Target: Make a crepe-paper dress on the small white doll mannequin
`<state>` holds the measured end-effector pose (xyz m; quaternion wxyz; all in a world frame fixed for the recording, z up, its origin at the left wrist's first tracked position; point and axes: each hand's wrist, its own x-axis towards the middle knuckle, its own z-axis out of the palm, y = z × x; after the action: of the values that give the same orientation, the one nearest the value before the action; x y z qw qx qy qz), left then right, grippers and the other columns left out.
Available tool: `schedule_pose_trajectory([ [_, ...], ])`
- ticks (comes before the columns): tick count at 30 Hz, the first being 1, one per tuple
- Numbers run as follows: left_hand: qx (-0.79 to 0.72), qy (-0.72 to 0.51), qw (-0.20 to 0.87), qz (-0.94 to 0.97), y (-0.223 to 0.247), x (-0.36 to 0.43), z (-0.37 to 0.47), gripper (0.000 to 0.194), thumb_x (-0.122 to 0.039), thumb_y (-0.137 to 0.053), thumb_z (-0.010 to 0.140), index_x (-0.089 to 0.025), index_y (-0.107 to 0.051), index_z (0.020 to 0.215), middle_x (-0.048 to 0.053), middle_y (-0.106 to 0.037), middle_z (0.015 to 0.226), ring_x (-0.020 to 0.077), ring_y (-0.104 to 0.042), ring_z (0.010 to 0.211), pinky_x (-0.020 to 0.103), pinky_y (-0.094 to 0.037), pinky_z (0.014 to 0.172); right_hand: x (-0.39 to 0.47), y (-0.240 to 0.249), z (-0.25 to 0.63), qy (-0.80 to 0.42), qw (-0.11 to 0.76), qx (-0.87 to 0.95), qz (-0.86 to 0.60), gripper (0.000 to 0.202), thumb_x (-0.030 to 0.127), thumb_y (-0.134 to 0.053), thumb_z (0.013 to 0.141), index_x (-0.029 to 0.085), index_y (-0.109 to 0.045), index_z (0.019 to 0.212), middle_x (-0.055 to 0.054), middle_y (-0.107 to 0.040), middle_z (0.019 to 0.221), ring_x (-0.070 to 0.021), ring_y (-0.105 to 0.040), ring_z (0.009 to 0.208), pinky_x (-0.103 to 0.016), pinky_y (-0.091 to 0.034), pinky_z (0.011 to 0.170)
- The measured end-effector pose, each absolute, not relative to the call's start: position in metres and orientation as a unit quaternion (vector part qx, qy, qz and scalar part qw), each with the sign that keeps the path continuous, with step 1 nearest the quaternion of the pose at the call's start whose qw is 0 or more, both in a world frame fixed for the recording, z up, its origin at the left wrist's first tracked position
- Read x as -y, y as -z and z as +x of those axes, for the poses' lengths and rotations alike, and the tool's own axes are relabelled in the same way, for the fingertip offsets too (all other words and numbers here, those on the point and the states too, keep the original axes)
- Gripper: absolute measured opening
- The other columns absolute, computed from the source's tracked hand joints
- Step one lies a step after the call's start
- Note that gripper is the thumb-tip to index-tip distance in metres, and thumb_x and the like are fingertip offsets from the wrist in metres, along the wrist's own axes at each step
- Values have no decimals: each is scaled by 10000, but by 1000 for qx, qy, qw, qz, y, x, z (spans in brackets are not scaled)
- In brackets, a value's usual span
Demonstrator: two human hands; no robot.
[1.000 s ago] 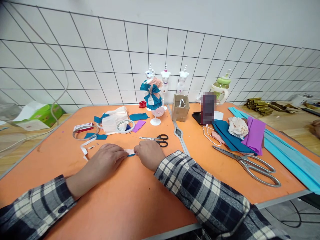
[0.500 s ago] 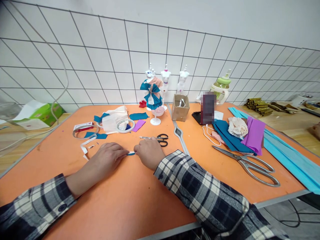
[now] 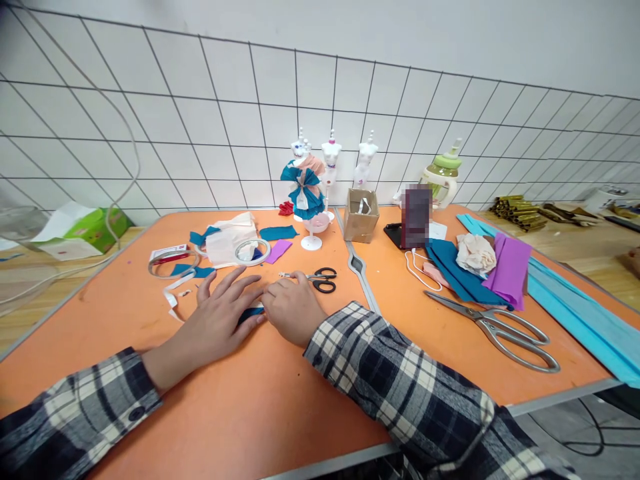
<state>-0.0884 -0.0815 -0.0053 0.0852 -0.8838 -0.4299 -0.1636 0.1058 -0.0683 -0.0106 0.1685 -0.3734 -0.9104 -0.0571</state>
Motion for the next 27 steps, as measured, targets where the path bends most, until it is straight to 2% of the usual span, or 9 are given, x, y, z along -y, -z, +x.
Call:
schedule_pose_trajectory([
  [2,430,163,107,-882,4,82,-87,253,-336,-491,959,-248,-696,1079,112,-630,1310,375,-402,1371,693,-120,1092,69,11,106,54,171,910,-374,194,206,-451,982,159,-639,981,-74,-691,980,-205,-566,988,-431,-272,967],
  [5,425,171,124,-880,1,84,-86,254,-286,-479,972,-252,-726,922,85,-678,1223,344,-478,1309,653,-150,1088,70,10,105,42,178,905,-383,181,226,-472,977,168,-639,942,-61,-699,954,-199,-577,976,-429,-268,981],
  [8,424,179,122,-879,-1,86,-86,231,-251,-507,948,-258,-732,900,75,-699,1158,331,-527,1236,634,-187,1068,70,9,104,35,196,900,-388,164,244,-499,971,183,-645,928,-47,-711,972,-201,-585,1009,-465,-217,1041],
  [12,425,180,111,-880,-4,83,-94,237,-179,-520,899,-269,-739,905,65,-702,1098,316,-562,1135,615,-256,1013,65,6,112,21,246,894,-375,160,275,-511,980,228,-663,967,-42,-688,1191,-212,-538,1179,-498,-138,1106],
  [16,442,207,107,-866,-5,72,-111,244,-228,-497,931,-252,-736,887,79,-695,1064,300,-576,1068,517,-368,893,45,-1,149,-1,348,820,-454,264,287,-537,954,213,-621,1193,-83,-677,1210,-228,-563,1144,-419,-316,1023],
  [20,412,227,161,-868,-8,68,-120,195,-193,-537,902,-252,-722,892,65,-715,1025,302,-589,1063,506,-361,905,30,-7,184,6,399,771,-495,328,304,-535,924,165,-633,1205,-118,-680,1169,-259,-571,1100,-391,-390,961],
  [22,370,229,202,-878,-11,72,-117,213,-125,-550,877,-262,-708,916,38,-734,1007,290,-607,1072,517,-325,960,33,-8,183,-53,390,786,-476,289,337,-497,946,172,-684,1092,-101,-706,1093,-241,-598,1042,-369,-412,928],
  [25,306,238,252,-886,-12,81,-110,252,-73,-555,877,-273,-684,963,-1,-756,979,246,-651,1030,496,-284,1012,48,-6,161,-254,352,776,-458,348,400,-454,966,169,-711,922,-65,-726,952,-195,-640,906,-310,-456,814],
  [27,280,247,274,-886,-10,85,-108,246,-78,-566,890,-278,-673,986,-13,-765,975,230,-667,1010,487,-265,1031,58,-3,143,-389,317,743,-443,317,439,-550,908,160,-698,878,-46,-717,884,-175,-638,831,-278,-465,748],
])
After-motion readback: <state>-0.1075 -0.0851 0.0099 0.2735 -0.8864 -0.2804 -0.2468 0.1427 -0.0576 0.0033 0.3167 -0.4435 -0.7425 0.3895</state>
